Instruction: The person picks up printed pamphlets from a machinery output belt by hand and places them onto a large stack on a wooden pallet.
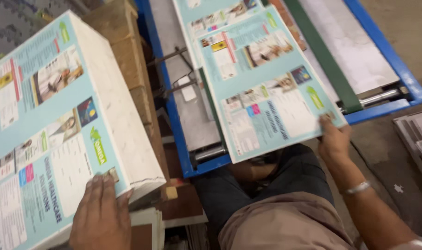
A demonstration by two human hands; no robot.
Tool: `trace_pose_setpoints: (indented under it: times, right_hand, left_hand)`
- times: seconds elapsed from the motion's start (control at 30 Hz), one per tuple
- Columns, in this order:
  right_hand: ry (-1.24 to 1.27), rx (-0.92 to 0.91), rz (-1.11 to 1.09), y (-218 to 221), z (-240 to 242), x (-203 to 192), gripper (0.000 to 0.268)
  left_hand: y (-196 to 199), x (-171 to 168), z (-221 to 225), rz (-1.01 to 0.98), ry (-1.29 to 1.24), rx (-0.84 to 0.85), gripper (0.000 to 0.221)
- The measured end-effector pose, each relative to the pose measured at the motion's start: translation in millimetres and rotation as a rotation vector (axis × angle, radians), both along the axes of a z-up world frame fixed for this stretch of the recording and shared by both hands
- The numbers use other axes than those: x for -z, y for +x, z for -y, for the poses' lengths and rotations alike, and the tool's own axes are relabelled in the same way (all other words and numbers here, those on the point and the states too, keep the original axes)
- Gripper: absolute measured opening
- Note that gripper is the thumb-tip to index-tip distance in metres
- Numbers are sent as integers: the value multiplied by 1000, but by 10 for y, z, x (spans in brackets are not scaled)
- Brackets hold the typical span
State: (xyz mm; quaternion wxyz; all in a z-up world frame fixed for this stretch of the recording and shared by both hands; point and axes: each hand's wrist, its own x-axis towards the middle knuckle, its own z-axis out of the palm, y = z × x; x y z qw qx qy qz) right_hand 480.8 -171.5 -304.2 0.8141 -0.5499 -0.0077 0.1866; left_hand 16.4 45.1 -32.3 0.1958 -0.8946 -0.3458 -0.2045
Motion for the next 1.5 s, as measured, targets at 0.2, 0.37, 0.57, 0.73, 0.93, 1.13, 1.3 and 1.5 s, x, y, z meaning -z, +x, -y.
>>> trace_pose_setpoints:
  times: [0.2, 0.37, 0.57, 0.73, 0.93, 1.13, 1.3, 1.5]
  right_hand:
    - [-138, 8, -39, -463, 692, 85, 25]
    - [-216, 42, 3, -377, 444, 269, 34]
    - [-94, 68, 110, 38, -514, 428, 43]
    - [-35, -160, -116, 65, -885, 330, 38]
    - [-51, -422, -230, -153, -828, -153, 38]
    - [143, -847, -162, -1046, -905, -1070, 50]
    - [487, -1145, -324, -1896, -981, -1730, 52]
    - [211, -473, -364, -1287, -1107, -1207, 33]
  left_hand:
    - [87, 123, 130, 24, 166, -107, 31]
    - [-43, 208, 5, 36, 212, -37, 29]
    - [-33, 130, 2, 53, 182, -31, 18]
    - [-186, -54, -29, -48, -70, -21, 43]
    - [-628, 10, -435, 107, -329, 193, 51]
    - [-78, 225, -275, 200, -287, 147, 58]
    - [937, 559, 558, -1, -185, 113, 64]
    - [343, 181, 103, -236, -111, -13, 95]
